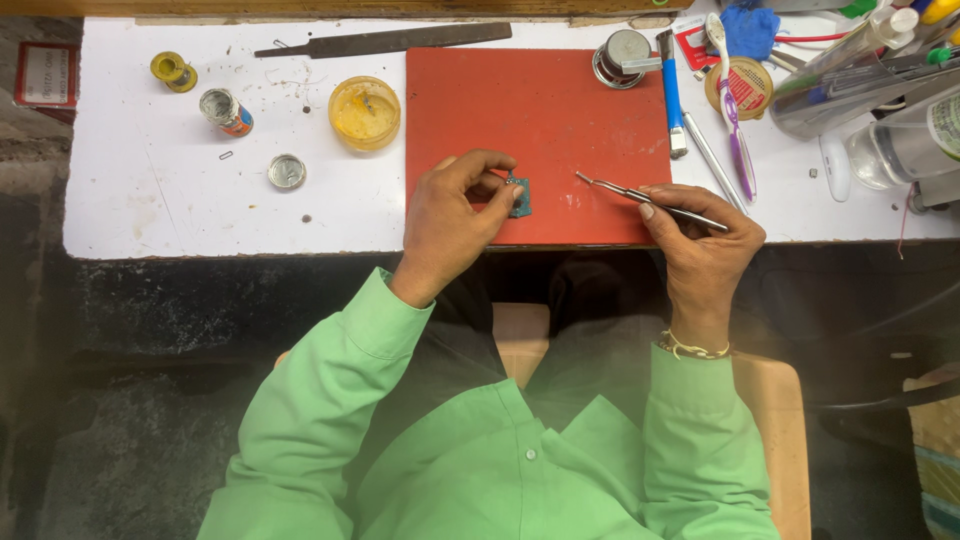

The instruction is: The person uses a rotary tool to grind a small component, then applies a yellow paste with tweezers to a small circuit board. They continue to manipulate the board with tweezers and a small metal tool, working on the same area throughout the clip.

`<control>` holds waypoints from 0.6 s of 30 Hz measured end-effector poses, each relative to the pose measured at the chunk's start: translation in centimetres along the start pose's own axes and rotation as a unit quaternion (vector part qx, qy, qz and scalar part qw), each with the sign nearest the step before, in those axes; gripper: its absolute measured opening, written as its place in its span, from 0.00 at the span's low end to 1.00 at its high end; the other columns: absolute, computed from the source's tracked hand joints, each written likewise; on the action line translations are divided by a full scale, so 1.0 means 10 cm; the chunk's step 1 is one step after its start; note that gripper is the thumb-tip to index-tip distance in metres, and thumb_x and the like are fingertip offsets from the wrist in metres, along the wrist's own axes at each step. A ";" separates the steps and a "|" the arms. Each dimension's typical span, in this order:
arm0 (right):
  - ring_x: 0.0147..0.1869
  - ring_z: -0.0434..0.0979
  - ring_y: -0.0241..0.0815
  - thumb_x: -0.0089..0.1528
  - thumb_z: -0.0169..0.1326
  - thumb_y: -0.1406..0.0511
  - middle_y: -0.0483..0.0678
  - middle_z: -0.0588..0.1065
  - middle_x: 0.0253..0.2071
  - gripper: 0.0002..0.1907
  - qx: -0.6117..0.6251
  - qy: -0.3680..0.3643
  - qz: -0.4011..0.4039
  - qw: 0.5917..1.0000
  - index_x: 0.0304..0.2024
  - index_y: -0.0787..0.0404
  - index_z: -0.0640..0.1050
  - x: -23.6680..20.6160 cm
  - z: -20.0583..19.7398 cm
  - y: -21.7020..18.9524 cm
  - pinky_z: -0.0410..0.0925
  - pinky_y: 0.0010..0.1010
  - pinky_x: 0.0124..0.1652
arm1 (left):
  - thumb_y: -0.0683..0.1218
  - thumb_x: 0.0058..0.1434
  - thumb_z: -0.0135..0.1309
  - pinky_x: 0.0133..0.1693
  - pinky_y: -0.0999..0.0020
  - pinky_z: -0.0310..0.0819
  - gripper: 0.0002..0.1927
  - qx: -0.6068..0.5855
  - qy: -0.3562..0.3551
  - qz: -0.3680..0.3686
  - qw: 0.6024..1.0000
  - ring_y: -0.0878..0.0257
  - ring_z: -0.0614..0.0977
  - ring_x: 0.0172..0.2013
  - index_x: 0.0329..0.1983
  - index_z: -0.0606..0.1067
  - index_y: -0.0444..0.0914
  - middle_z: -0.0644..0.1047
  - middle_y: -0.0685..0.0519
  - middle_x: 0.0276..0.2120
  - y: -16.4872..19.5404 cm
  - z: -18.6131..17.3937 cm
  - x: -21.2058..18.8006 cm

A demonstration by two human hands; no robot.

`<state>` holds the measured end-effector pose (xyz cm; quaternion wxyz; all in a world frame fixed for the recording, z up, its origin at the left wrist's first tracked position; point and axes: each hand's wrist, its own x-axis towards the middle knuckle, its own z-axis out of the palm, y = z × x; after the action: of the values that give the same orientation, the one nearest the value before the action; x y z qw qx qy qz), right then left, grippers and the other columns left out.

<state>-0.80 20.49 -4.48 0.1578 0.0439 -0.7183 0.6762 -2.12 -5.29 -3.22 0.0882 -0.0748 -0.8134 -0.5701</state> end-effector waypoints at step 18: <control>0.48 0.82 0.35 0.63 0.63 0.79 0.53 0.81 0.46 0.08 0.016 0.068 -0.048 0.996 0.45 0.70 0.81 -0.41 0.51 -0.09 0.74 0.21 0.47 | 0.44 0.57 0.66 0.43 0.59 0.69 0.06 0.170 0.129 0.086 0.973 0.56 0.77 0.39 0.33 0.79 0.39 0.76 0.54 0.34 -0.06 0.05 -0.07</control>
<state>2.49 14.80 -4.93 0.2384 0.0349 -0.6922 0.6803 -1.63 -5.01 -4.07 0.2523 -0.0542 -0.8708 -0.4184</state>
